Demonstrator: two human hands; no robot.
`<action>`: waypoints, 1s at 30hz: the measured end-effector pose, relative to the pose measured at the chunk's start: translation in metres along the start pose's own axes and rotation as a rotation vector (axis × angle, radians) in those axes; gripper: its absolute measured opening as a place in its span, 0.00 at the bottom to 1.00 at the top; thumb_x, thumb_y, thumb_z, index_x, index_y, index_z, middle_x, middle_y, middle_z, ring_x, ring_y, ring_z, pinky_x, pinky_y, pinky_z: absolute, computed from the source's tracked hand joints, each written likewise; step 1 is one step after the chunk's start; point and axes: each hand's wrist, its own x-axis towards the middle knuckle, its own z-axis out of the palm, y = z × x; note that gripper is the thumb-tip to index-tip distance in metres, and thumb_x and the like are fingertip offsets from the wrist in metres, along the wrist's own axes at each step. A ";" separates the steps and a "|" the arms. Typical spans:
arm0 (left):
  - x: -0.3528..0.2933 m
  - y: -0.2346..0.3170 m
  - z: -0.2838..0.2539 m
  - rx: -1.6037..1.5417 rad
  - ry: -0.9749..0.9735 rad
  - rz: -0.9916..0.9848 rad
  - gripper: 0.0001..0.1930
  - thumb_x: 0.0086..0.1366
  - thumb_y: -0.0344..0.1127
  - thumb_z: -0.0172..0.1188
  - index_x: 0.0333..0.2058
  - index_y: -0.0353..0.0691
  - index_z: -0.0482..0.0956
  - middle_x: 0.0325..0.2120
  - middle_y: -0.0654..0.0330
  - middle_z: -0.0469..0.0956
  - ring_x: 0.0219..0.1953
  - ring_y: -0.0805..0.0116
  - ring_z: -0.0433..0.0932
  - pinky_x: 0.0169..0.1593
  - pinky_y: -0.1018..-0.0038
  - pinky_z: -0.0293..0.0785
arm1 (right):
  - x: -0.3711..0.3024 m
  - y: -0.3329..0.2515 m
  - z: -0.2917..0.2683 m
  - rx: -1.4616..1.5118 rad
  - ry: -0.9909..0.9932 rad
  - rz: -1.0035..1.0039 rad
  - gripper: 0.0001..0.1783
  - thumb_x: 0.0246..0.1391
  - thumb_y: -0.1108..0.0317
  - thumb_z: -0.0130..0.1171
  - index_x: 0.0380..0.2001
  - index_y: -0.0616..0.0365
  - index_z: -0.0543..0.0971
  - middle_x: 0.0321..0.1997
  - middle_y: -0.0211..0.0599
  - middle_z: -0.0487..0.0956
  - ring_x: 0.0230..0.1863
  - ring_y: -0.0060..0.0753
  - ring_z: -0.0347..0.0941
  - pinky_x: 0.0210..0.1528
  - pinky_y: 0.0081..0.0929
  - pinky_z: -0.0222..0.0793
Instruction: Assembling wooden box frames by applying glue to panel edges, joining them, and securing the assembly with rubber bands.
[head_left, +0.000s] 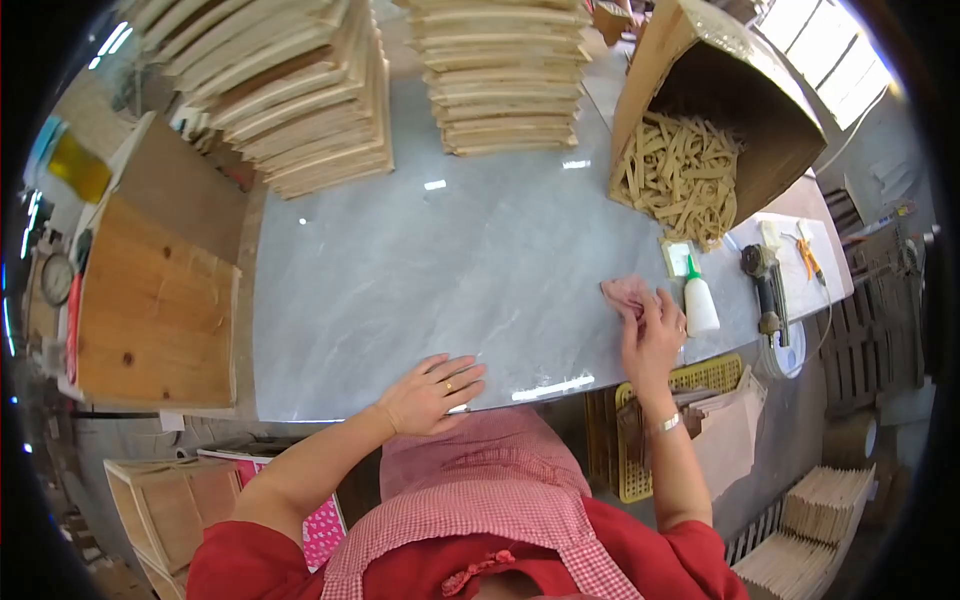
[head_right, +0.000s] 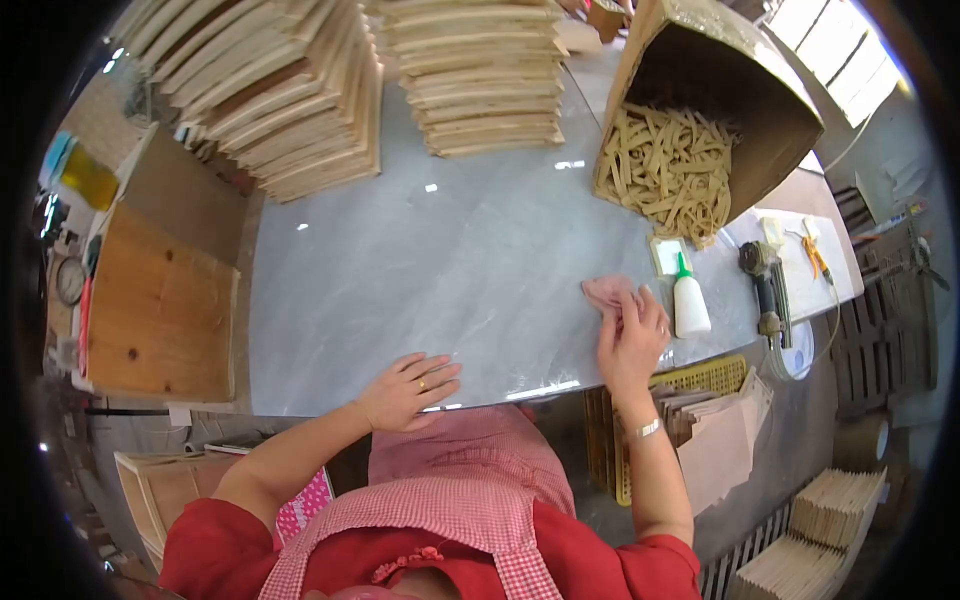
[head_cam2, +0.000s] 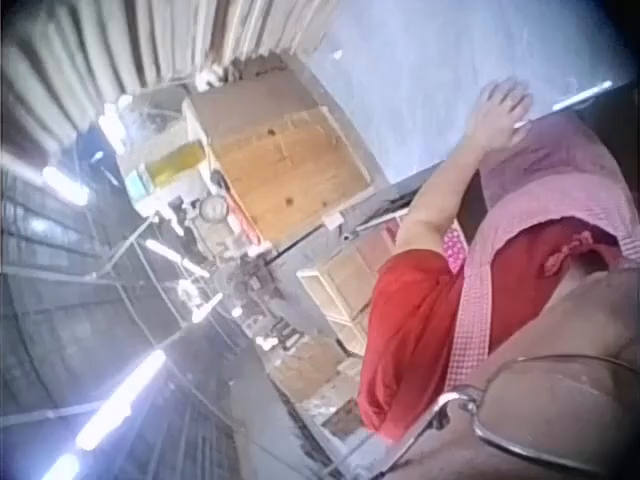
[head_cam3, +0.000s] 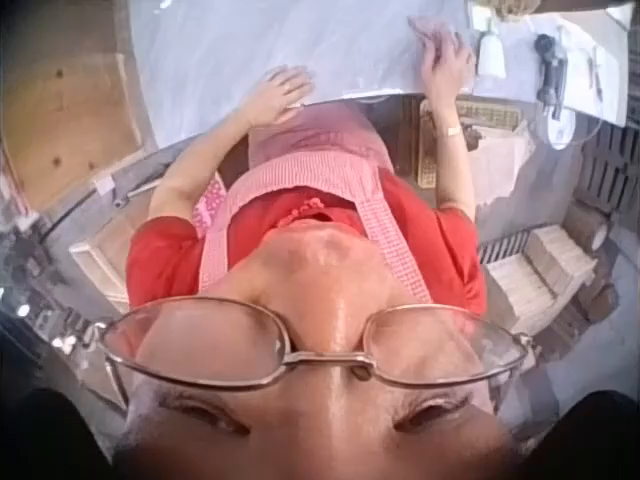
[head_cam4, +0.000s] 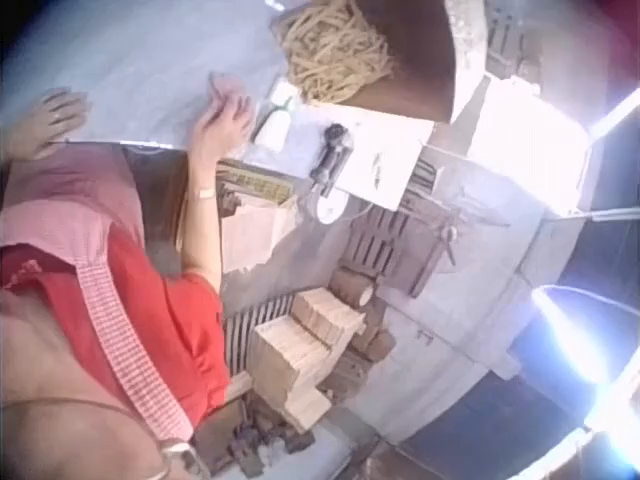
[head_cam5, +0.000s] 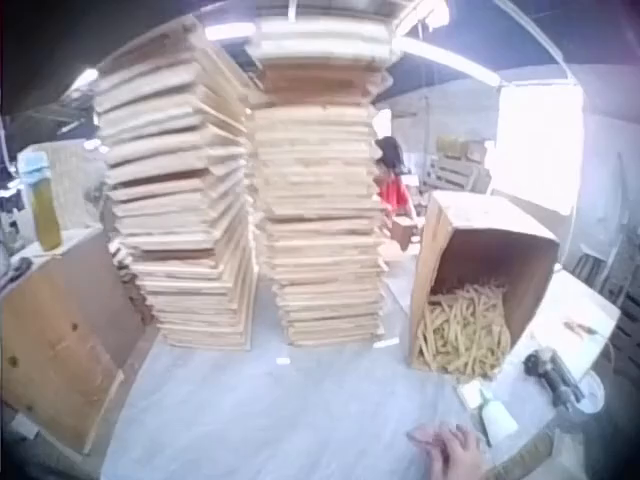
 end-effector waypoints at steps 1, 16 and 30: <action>-0.001 0.004 -0.001 0.024 0.040 -0.016 0.30 0.61 0.49 0.65 0.62 0.49 0.72 0.68 0.54 0.64 0.70 0.53 0.62 0.68 0.54 0.60 | 0.014 -0.001 0.014 -0.035 -0.057 0.061 0.21 0.51 0.62 0.66 0.50 0.51 0.81 0.58 0.45 0.76 0.60 0.52 0.70 0.65 0.48 0.59; -0.024 0.021 0.004 -0.050 0.427 -0.386 0.25 0.55 0.44 0.68 0.48 0.35 0.78 0.55 0.50 0.74 0.59 0.50 0.72 0.61 0.56 0.68 | 0.196 -0.081 0.194 0.017 -0.095 0.076 0.11 0.52 0.68 0.59 0.38 0.50 0.85 0.49 0.49 0.78 0.53 0.53 0.72 0.56 0.45 0.66; -0.020 0.022 0.005 -0.021 0.480 -0.384 0.27 0.53 0.45 0.70 0.45 0.31 0.77 0.52 0.45 0.75 0.57 0.47 0.72 0.60 0.56 0.70 | 0.012 -0.241 0.146 0.713 -0.523 -0.701 0.20 0.50 0.72 0.59 0.47 0.43 0.82 0.58 0.29 0.74 0.58 0.41 0.69 0.57 0.46 0.59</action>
